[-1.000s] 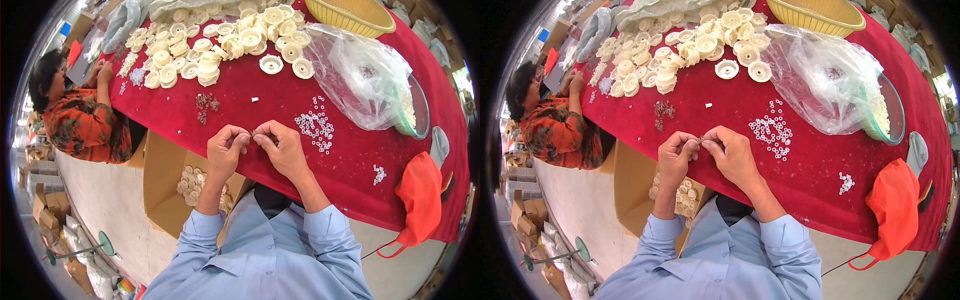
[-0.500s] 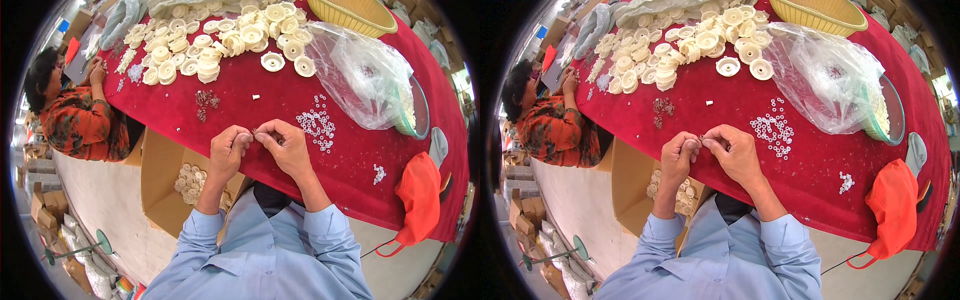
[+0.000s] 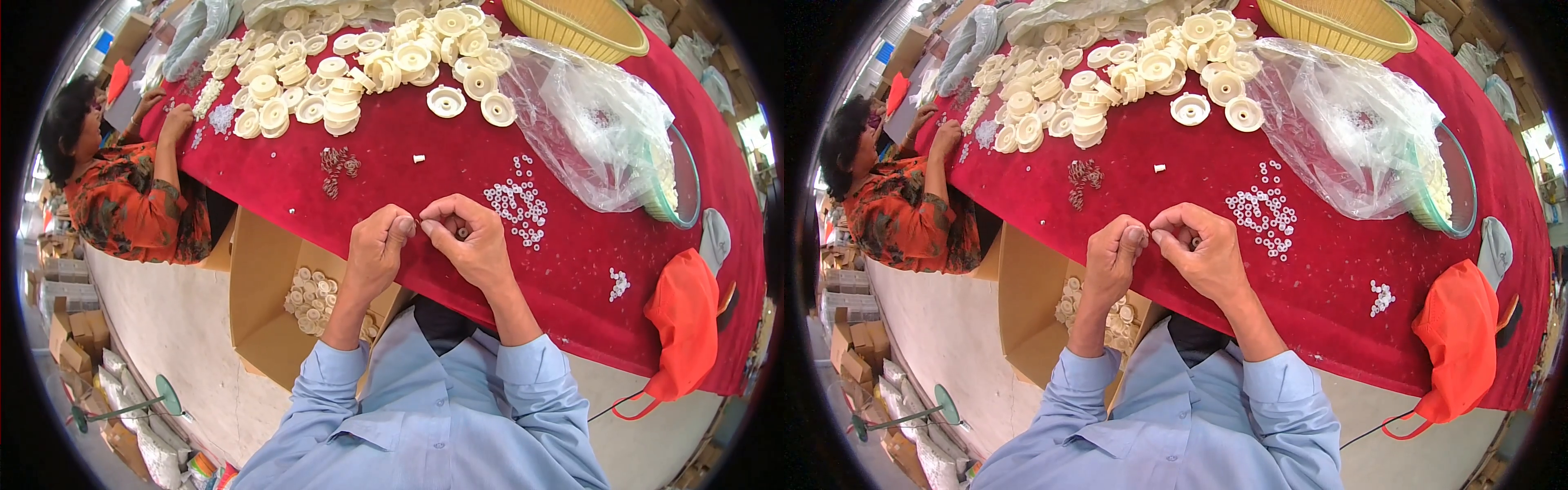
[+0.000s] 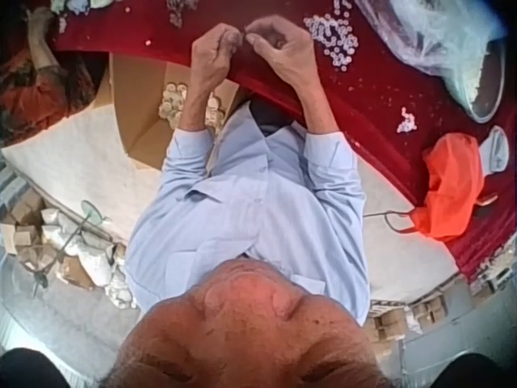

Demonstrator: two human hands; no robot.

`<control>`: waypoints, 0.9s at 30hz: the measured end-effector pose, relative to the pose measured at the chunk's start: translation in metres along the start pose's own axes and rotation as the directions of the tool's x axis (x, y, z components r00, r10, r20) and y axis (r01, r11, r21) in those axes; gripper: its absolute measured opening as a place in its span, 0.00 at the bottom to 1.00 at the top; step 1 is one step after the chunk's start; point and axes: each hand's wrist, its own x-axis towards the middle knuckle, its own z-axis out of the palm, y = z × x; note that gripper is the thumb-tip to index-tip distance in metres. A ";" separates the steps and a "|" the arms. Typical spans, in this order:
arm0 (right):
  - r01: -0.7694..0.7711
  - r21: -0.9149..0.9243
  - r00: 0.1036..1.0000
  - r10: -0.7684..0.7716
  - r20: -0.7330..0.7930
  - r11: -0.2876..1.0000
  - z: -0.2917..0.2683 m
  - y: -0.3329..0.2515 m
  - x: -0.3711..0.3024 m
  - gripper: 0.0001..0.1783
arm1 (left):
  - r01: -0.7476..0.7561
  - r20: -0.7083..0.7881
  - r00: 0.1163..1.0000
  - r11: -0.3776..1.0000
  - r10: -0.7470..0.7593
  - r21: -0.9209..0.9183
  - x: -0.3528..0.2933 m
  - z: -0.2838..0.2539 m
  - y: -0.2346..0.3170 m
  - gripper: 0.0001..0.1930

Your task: The person assembles plastic components by hand, attaching small plastic pins, springs, and washers into plastic caps and placing the assembled units into a box.

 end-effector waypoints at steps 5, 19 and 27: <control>-0.025 0.006 1.000 0.025 -0.019 1.000 0.002 -0.003 -0.001 0.06 | -0.002 -0.022 1.000 1.000 0.002 0.028 -0.001 0.002 0.001 0.15; 0.110 0.076 0.923 -0.074 -0.378 0.991 -0.027 0.000 0.005 0.03 | -0.482 -0.365 0.664 0.746 0.653 0.459 0.048 -0.039 0.084 0.08; 0.076 0.159 0.879 0.009 -0.477 0.984 -0.038 -0.002 0.004 0.05 | -0.211 -0.039 0.960 0.806 0.279 0.552 0.030 0.002 0.003 0.35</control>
